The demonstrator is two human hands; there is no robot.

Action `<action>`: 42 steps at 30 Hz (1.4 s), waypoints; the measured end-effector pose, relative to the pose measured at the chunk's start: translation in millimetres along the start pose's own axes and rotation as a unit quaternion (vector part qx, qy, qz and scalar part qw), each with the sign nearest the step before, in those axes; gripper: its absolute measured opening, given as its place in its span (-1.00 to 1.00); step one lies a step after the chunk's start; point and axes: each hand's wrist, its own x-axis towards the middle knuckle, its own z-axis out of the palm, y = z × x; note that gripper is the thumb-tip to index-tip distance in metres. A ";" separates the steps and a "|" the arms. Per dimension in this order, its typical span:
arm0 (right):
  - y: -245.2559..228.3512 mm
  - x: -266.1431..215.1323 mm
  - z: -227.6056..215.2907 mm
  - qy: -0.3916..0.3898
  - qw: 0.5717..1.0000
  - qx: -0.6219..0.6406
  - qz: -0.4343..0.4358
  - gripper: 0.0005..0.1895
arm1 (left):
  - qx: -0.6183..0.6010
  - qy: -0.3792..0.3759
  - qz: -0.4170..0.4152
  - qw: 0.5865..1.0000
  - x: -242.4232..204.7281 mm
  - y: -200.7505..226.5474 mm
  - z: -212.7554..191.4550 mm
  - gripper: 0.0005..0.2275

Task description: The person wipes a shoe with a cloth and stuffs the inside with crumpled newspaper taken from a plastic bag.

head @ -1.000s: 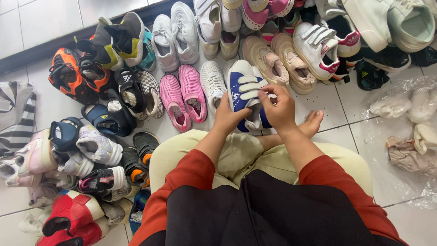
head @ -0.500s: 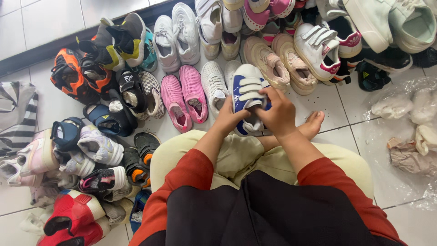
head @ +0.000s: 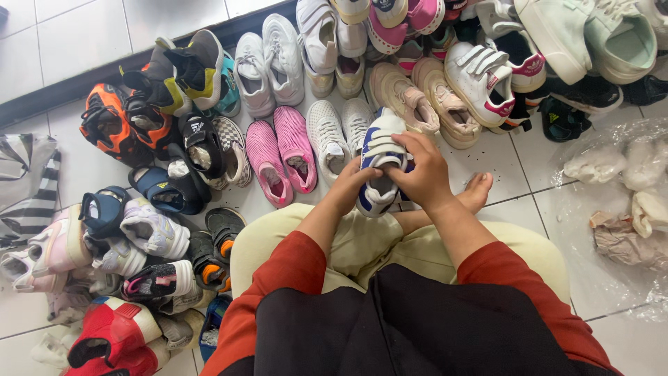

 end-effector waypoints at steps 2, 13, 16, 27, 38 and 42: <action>3.4 3.9 -3.9 -0.011 0.999 0.015 0.038 -0.44 | -0.010 -0.003 0.002 1.000 -6.1 8.7 3.3 -0.56; -0.2 8.1 -10.7 -0.020 0.978 0.113 0.177 -0.65 | -0.023 -0.030 0.004 0.999 -16.5 19.6 11.4 -0.59; -0.3 8.7 -10.8 -0.017 0.970 0.144 0.197 -0.63 | -0.025 -0.035 0.004 0.999 -18.6 23.4 14.6 -0.58; -3.4 3.8 -16.2 -0.084 0.981 0.092 0.146 -0.62 | 0.043 -0.008 -0.013 0.999 -21.9 21.4 1.3 -0.51; 2.2 -30.0 -29.8 -0.021 0.999 0.038 0.029 -0.62 | 0.211 0.033 -0.049 0.976 -21.5 -7.8 -25.0 -0.45; -0.6 -29.0 -91.1 0.050 0.998 -0.003 0.031 -0.70 | 0.221 0.022 -0.033 0.974 -62.0 17.1 -9.3 -0.59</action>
